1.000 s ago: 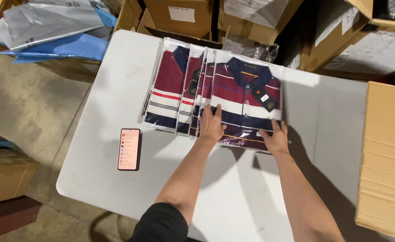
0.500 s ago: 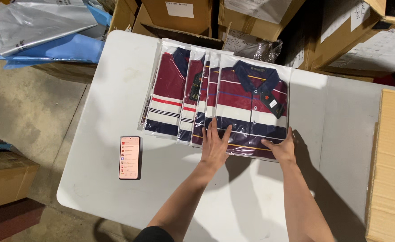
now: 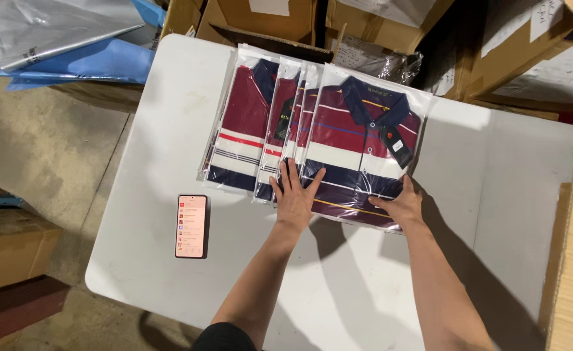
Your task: The person takes packaged shirts from a large cardboard box and stacks them onto a white table, then moves shirts from the table back into the box.
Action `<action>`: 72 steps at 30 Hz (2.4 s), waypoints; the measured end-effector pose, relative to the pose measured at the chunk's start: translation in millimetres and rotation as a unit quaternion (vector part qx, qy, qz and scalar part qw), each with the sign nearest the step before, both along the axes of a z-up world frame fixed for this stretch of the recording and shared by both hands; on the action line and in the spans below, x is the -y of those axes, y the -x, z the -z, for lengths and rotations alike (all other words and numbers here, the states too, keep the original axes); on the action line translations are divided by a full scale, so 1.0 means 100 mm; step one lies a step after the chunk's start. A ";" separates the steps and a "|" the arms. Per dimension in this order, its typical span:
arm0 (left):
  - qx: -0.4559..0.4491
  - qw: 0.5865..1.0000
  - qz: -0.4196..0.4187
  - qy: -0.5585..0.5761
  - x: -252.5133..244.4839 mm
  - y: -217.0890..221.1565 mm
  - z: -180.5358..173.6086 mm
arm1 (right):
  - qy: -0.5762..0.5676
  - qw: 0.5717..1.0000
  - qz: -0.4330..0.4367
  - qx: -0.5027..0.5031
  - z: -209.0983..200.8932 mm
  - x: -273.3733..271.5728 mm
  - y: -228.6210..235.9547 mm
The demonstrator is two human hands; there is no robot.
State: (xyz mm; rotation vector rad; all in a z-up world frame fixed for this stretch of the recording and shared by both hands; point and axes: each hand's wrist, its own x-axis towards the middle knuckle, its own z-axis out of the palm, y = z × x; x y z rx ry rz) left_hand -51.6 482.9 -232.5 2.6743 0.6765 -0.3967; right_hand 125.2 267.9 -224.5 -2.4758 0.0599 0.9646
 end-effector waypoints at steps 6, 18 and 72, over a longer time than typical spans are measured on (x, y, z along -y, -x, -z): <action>-0.011 1.000 -0.015 -0.018 -0.33 0.09 -0.22 | 0.021 0.998 -0.054 0.013 0.09 -0.33 0.11; -0.053 0.996 0.001 -0.077 -0.18 -0.10 -0.30 | 0.026 0.978 -0.060 0.198 0.10 -0.30 0.93; 0.041 0.978 0.114 0.171 6.20 -1.75 -1.63 | 0.071 0.969 0.109 0.210 -1.80 5.71 -0.42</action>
